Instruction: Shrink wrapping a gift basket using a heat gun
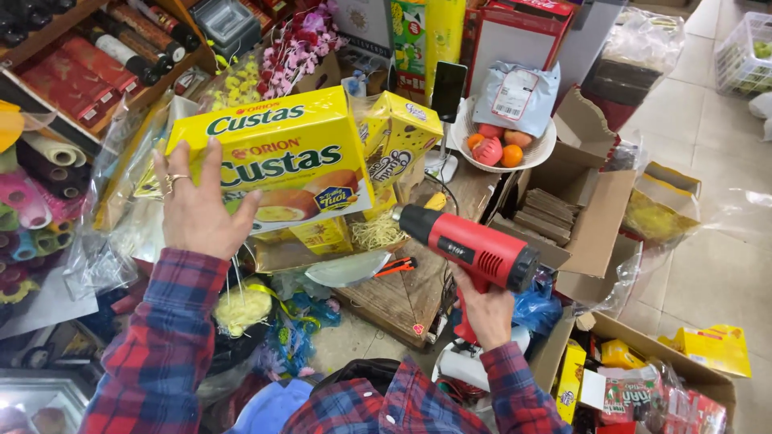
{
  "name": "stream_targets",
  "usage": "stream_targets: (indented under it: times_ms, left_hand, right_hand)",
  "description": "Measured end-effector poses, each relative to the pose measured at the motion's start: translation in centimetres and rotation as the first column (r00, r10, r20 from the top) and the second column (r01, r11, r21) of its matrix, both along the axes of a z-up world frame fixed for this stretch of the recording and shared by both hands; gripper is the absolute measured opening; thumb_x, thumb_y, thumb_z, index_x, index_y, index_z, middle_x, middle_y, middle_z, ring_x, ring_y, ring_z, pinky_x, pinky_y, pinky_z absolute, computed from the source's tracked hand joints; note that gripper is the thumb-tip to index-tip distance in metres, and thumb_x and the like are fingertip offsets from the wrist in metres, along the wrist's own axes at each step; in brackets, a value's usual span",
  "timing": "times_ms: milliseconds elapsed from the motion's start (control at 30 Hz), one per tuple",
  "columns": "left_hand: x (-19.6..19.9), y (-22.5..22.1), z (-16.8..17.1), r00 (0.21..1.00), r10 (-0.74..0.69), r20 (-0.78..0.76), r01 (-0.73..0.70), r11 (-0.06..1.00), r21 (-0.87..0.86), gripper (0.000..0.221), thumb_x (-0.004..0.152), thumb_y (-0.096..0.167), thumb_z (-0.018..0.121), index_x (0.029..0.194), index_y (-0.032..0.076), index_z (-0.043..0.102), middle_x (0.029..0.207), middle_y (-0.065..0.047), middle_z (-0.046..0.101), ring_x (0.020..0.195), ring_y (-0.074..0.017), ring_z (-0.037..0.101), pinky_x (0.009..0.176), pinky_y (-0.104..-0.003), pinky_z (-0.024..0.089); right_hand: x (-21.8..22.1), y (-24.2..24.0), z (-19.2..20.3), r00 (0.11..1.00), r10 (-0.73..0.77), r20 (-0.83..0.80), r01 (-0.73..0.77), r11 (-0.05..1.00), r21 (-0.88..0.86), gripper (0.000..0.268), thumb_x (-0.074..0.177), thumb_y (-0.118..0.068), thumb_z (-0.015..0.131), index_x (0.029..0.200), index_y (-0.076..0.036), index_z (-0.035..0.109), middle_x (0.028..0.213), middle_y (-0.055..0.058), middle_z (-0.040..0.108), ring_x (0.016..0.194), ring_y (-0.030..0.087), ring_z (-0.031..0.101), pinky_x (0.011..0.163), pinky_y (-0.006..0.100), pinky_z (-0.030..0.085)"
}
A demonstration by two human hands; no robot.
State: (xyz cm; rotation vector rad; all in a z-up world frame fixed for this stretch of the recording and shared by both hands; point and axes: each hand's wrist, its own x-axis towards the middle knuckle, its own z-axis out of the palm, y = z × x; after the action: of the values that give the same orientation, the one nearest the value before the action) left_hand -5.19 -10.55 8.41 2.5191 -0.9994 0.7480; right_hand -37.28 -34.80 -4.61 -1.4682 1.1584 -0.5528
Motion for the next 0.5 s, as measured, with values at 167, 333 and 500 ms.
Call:
stream_targets:
  times_ms: [167, 333, 500]
  left_hand:
    - [-1.6, -0.9, 1.2, 0.998, 0.029, -0.056, -0.028, 0.999, 0.016, 0.084, 0.085, 0.035, 0.084, 0.159, 0.006, 0.056, 0.155, -0.029, 0.038, 0.150, -0.0589, 0.017, 0.118, -0.067, 0.032]
    - [-2.0, -1.0, 1.2, 1.000, 0.020, 0.015, -0.021, 0.999, 0.037, 0.083, 0.085, 0.036, 0.085, 0.158, 0.006, 0.058, 0.149, -0.029, 0.041, 0.147, -0.0611, 0.025, 0.116, -0.068, 0.035]
    - [-2.0, -1.2, 0.7, 0.991, -0.001, 0.133, -0.004, 0.999, 0.042, 0.083, 0.082, 0.037, 0.087, 0.155, 0.006, 0.063, 0.143, -0.027, 0.043, 0.141, -0.0616, 0.033, 0.113, -0.065, 0.040]
  right_hand:
    - [0.6, 1.0, -0.9, 1.000, -0.003, 0.021, 0.003, 1.000, -0.020, 0.037, 0.082, -0.034, 0.088, 0.088, 0.000, 0.074, 0.061, 0.016, 0.072, 0.054, 0.026, 0.074, 0.061, 0.040, 0.060]
    - [1.2, 0.5, -1.3, 0.993, -0.071, 0.093, 0.067, 0.997, 0.047, 0.039, 0.086, -0.035, 0.086, 0.090, 0.001, 0.072, 0.064, 0.016, 0.073, 0.051, 0.024, 0.073, 0.055, 0.037, 0.061]
    - [1.9, 0.6, -0.6, 0.993, -0.080, 0.081, 0.076, 0.996, 0.043, 0.038, 0.084, -0.034, 0.086, 0.093, 0.001, 0.071, 0.064, 0.015, 0.072, 0.053, 0.025, 0.074, 0.060, 0.038, 0.061]
